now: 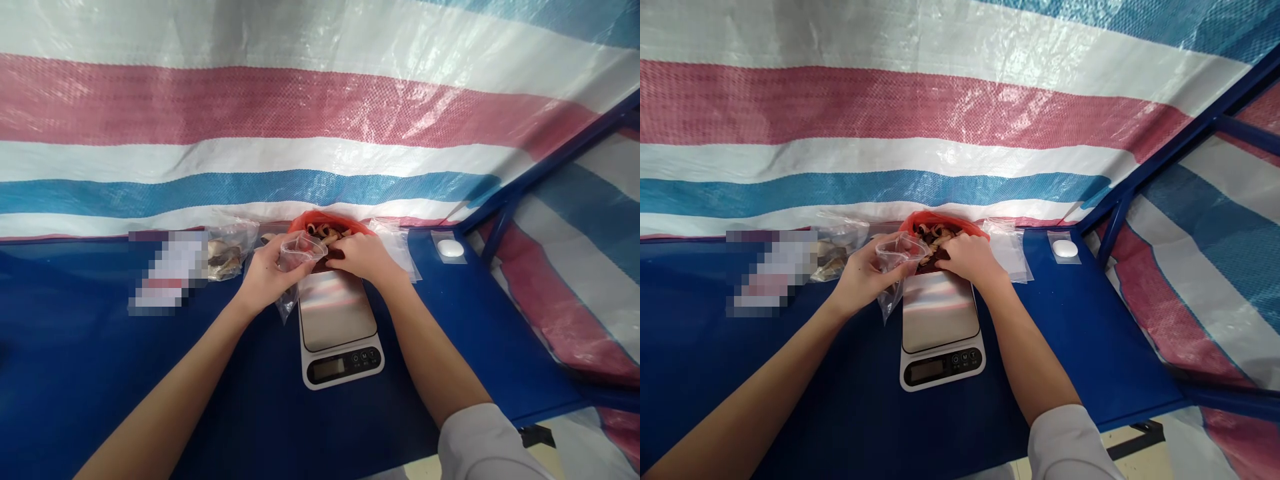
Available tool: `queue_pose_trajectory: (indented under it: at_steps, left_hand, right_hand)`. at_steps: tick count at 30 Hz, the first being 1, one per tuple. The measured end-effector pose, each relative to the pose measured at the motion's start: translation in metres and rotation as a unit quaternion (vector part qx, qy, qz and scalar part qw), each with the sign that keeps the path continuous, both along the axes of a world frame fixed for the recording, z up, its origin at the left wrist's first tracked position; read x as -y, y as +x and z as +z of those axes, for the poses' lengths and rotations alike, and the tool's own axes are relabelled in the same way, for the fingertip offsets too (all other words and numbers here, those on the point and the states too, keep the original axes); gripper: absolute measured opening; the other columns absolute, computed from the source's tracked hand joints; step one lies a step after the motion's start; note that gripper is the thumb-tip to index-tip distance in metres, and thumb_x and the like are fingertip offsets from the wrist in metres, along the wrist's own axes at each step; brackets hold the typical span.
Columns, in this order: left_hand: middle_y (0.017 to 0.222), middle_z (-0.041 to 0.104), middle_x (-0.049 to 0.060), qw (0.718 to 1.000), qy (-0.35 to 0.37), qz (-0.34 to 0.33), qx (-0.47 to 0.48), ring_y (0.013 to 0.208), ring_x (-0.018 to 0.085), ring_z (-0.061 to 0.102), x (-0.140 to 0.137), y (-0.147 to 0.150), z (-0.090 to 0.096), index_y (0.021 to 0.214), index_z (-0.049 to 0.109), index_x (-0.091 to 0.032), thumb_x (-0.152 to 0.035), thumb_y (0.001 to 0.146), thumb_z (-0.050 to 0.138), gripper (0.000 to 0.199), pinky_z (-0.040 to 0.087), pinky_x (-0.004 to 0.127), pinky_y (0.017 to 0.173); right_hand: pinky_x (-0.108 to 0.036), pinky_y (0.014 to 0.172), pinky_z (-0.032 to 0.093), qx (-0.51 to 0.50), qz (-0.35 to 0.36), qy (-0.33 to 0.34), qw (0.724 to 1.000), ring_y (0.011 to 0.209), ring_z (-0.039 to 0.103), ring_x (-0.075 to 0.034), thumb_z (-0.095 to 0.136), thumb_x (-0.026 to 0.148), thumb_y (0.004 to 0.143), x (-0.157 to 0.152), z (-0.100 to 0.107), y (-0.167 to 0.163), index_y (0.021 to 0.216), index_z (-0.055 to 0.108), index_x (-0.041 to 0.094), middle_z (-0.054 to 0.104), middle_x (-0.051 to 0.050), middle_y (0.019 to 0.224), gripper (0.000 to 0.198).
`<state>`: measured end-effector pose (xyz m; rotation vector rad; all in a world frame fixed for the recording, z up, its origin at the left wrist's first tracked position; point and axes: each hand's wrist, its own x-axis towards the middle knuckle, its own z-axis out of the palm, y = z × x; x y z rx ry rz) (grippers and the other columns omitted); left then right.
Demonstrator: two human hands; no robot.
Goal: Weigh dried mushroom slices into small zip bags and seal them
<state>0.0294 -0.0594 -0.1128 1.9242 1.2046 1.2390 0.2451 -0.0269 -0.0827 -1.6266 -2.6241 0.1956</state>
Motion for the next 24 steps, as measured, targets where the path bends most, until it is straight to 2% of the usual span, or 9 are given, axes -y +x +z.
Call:
queue_pose_trajectory:
  at_steps: [6,12,20,24]
  left_hand:
    - [0.115,0.075,0.010,1.000,0.000,-0.003,0.006,0.106,0.029,0.071,0.000,0.000,0.000,0.124,0.068,-0.021,-0.046,0.080,0.078,0.052,0.055,0.046,0.100]
    - [0.115,0.075,0.009,1.000,-0.008,-0.002,0.005,0.109,0.029,0.070,0.002,0.001,0.003,0.122,0.069,-0.021,-0.045,0.080,0.078,0.049,0.053,0.045,0.101]
    - [0.115,0.075,0.009,1.000,-0.004,-0.004,0.006,0.108,0.029,0.070,0.003,0.003,0.004,0.122,0.069,-0.021,-0.046,0.080,0.079,0.050,0.054,0.044,0.100]
    - [0.114,0.075,0.010,1.000,-0.004,0.000,0.007,0.108,0.029,0.070,0.003,0.003,0.004,0.123,0.069,-0.021,-0.048,0.079,0.079,0.053,0.055,0.044,0.099]
  right_hand:
    - [-0.034,0.085,0.050,0.032,-0.010,-0.004,0.999,0.105,0.067,-0.026,0.062,0.041,0.094,0.000,-0.004,-0.004,0.118,0.074,0.025,0.076,-0.010,0.112,0.031]
    - [-0.036,0.080,0.050,0.053,-0.022,0.003,0.998,0.105,0.067,-0.028,0.053,0.032,0.095,0.001,-0.005,-0.005,0.110,0.077,0.023,0.075,-0.010,0.110,0.030]
    - [-0.037,0.077,0.049,0.072,-0.059,0.005,0.996,0.104,0.067,-0.030,0.044,0.027,0.095,0.003,-0.007,-0.013,0.124,0.070,0.022,0.073,-0.015,0.112,0.040]
    - [-0.037,0.076,0.049,0.070,-0.050,0.014,0.996,0.105,0.066,-0.030,0.044,0.024,0.094,0.002,-0.012,-0.015,0.123,0.071,0.022,0.074,-0.015,0.108,0.039]
